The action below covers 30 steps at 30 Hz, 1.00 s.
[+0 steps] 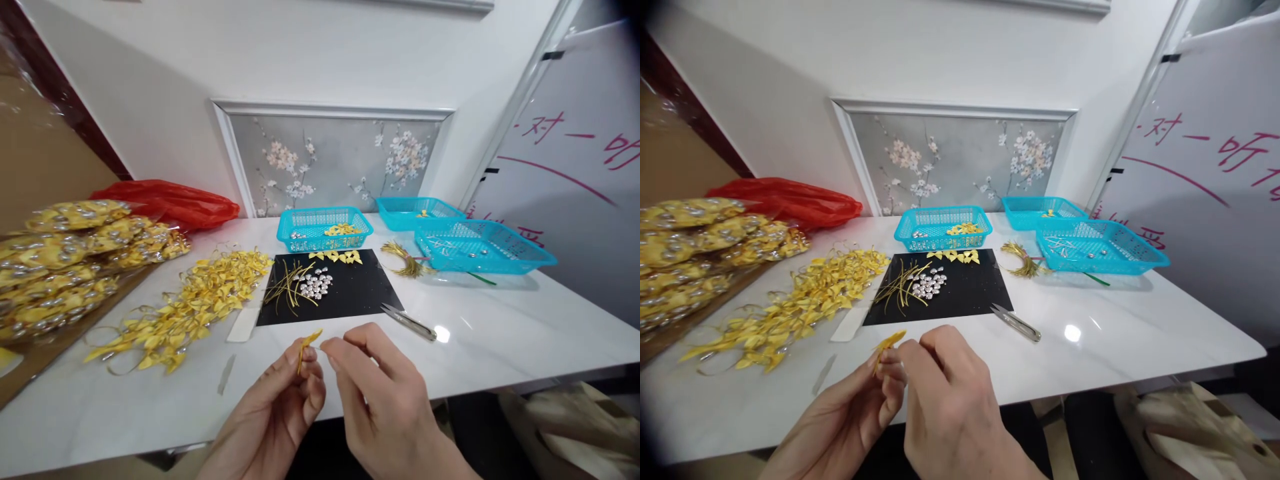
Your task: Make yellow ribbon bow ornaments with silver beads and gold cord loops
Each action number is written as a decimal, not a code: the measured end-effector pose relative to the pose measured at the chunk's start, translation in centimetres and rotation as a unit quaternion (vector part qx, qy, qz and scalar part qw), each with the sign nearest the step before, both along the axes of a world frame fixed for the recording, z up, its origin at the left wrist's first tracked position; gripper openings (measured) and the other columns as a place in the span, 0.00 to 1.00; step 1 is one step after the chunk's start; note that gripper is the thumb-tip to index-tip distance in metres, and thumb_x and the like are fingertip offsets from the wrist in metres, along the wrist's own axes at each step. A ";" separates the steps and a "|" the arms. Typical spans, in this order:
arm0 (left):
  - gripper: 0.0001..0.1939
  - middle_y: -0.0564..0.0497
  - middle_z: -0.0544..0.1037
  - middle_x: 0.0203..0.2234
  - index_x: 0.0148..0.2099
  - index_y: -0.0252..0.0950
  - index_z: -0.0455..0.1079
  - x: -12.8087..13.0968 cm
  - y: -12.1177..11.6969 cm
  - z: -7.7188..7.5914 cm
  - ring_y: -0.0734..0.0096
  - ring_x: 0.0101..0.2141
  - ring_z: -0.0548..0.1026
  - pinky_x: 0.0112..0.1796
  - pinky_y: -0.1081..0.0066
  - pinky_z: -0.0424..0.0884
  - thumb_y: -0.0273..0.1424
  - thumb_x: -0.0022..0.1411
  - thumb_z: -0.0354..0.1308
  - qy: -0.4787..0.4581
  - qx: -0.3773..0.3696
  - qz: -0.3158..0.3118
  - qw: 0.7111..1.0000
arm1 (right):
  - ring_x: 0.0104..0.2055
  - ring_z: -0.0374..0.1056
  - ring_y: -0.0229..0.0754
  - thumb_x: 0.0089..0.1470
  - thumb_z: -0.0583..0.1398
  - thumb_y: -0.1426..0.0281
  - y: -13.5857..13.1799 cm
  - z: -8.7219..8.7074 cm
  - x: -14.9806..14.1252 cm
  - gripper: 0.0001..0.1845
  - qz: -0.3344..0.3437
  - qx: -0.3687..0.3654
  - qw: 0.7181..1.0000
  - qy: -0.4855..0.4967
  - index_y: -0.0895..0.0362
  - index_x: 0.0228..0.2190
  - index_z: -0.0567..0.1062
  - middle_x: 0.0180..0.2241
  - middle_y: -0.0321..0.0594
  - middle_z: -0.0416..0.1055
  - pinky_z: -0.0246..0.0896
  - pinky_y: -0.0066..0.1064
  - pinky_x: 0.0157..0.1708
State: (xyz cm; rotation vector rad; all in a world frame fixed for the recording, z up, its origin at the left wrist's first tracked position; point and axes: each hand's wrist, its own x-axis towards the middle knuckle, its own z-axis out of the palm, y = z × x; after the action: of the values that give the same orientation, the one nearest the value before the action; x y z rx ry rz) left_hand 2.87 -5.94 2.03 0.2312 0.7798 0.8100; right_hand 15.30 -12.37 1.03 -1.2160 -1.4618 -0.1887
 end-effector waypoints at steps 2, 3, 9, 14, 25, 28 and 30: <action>0.13 0.42 0.77 0.30 0.39 0.25 0.72 0.0 0.1 -0.2 0.72 0.26 0.79 0.27 0.73 0.80 0.14 0.67 0.46 -0.002 0.007 -0.005 1.000 | 0.28 0.65 0.38 0.58 0.54 0.82 0.0 0.1 0.0 0.12 -0.001 -0.004 1.000 -0.004 0.60 0.35 0.76 0.30 0.44 0.67 0.67 0.28 0.27; 0.13 0.42 0.77 0.30 0.39 0.25 0.72 0.0 0.1 -0.2 0.72 0.26 0.79 0.27 0.73 0.79 0.14 0.67 0.46 -0.002 0.008 -0.008 1.000 | 0.28 0.65 0.38 0.58 0.54 0.82 0.0 0.2 0.0 0.11 -0.001 -0.008 1.000 -0.005 0.60 0.34 0.75 0.30 0.44 0.67 0.66 0.28 0.27; 0.11 0.42 0.77 0.31 0.37 0.24 0.76 0.0 0.0 -0.2 0.71 0.28 0.78 0.30 0.72 0.79 0.14 0.64 0.52 0.010 0.046 -0.022 0.999 | 0.28 0.65 0.39 0.59 0.53 0.82 0.1 0.0 0.0 0.12 0.000 -0.034 0.999 -0.012 0.60 0.30 0.73 0.29 0.44 0.66 0.66 0.29 0.27; 0.03 0.47 0.78 0.27 0.33 0.30 0.78 -0.1 -0.3 0.1 0.72 0.27 0.76 0.31 0.73 0.79 0.19 0.54 0.67 0.059 0.128 -0.026 0.990 | 0.29 0.63 0.40 0.60 0.51 0.80 -0.3 -0.2 -0.3 0.13 0.005 -0.076 0.997 0.012 0.59 0.33 0.74 0.30 0.44 0.66 0.64 0.31 0.28; 0.09 0.53 0.79 0.26 0.34 0.36 0.80 -0.9 -0.8 0.0 0.76 0.27 0.74 0.35 0.78 0.76 0.32 0.49 0.73 0.126 0.271 -0.053 0.953 | 0.30 0.66 0.37 0.62 0.53 0.76 -0.5 0.0 1.0 0.11 0.083 -0.119 0.982 0.123 0.54 0.34 0.75 0.30 0.38 0.67 0.62 0.26 0.28; 0.09 0.53 0.79 0.25 0.33 0.36 0.80 -1.0 -1.0 0.1 0.75 0.27 0.73 0.35 0.78 0.75 0.32 0.48 0.74 0.120 0.270 -0.059 0.954 | 0.30 0.65 0.36 0.63 0.54 0.74 -0.4 -0.1 1.2 0.11 0.109 -0.130 0.973 0.155 0.54 0.33 0.75 0.29 0.36 0.66 0.60 0.25 0.27; 0.10 0.52 0.79 0.24 0.32 0.36 0.80 -1.0 -1.0 0.2 0.74 0.27 0.74 0.35 0.77 0.75 0.32 0.46 0.74 0.121 0.268 -0.060 0.954 | 0.30 0.65 0.36 0.63 0.55 0.74 -0.3 -0.3 1.2 0.11 0.120 -0.135 0.969 0.169 0.54 0.32 0.75 0.28 0.35 0.66 0.60 0.25 0.28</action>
State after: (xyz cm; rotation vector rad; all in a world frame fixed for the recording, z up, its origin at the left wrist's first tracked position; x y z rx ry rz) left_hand 1.83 -6.97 2.23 0.8702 0.7528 0.8747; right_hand 16.46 -12.71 0.76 -1.2041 -1.3443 0.3784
